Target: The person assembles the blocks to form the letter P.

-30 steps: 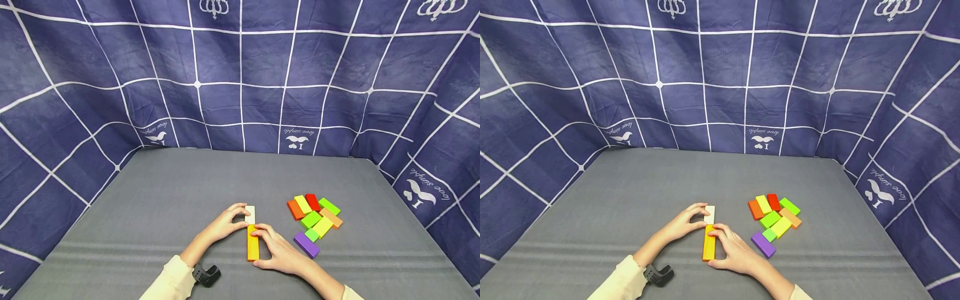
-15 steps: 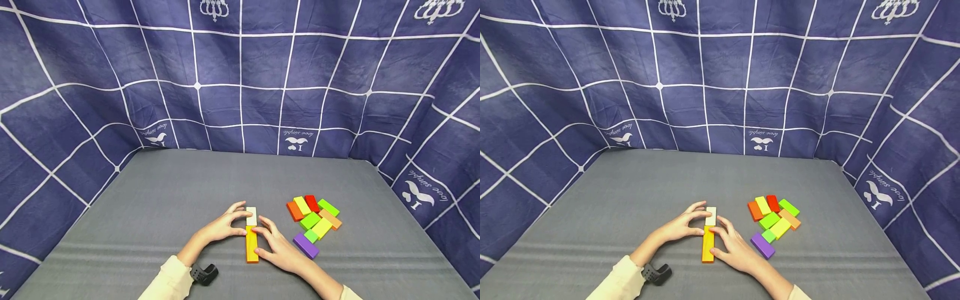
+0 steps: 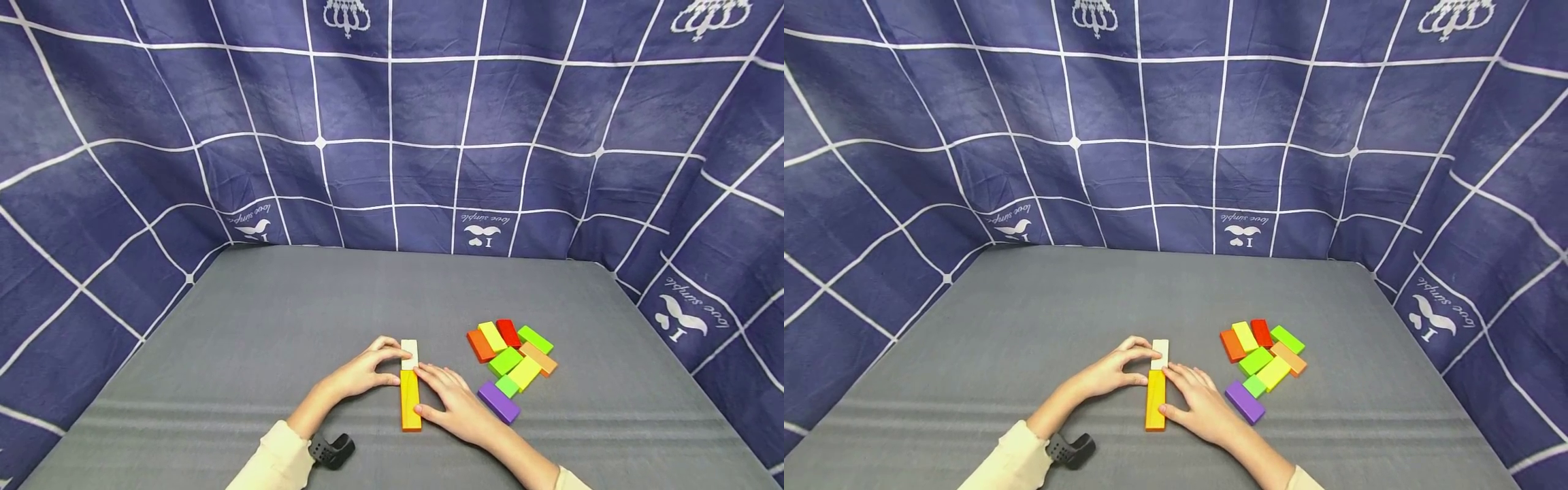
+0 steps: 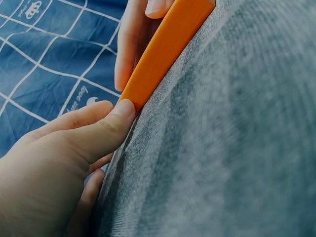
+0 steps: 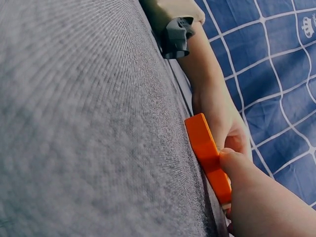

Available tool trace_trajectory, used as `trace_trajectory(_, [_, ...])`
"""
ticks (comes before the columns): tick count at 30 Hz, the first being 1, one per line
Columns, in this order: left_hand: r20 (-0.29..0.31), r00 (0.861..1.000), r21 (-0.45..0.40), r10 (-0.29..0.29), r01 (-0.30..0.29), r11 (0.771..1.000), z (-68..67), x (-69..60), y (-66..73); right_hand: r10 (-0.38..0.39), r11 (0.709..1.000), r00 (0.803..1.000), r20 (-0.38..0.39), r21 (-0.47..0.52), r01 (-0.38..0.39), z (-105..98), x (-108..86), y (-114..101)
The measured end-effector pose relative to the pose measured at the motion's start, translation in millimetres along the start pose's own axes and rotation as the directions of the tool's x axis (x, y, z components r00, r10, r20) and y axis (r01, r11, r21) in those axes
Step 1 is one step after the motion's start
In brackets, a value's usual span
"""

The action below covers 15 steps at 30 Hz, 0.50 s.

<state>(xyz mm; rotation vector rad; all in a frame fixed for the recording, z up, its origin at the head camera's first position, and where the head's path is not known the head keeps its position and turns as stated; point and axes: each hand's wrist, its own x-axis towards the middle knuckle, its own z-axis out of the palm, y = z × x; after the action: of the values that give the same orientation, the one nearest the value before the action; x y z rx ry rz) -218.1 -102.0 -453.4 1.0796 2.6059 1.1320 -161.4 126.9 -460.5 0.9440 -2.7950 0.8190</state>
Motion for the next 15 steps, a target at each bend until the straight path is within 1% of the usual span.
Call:
trace_trajectory(4, [-0.001,1.000,0.021,0.013,-0.013,1.000,2.8,-2.4,0.7,0.007,1.000,1.000,0.006,-0.013,-0.006,1.0,-0.8,-0.2])
trace_trajectory(8, [-0.019,1.000,0.039,0.018,-0.018,0.999,3.7,-2.4,3.2,0.002,1.000,1.000,-0.008,-0.025,-0.002,1.3,-0.1,-0.4])
trace_trajectory(13, [-0.026,0.999,0.040,0.041,-0.040,0.998,4.1,-0.1,7.5,-0.002,0.999,0.999,-0.047,-0.054,0.000,1.8,0.2,0.4])
trace_trajectory(15, [-0.026,0.999,0.034,0.039,-0.039,0.999,4.5,0.3,8.3,0.003,0.998,0.998,-0.065,-0.058,-0.007,2.2,0.0,0.7])
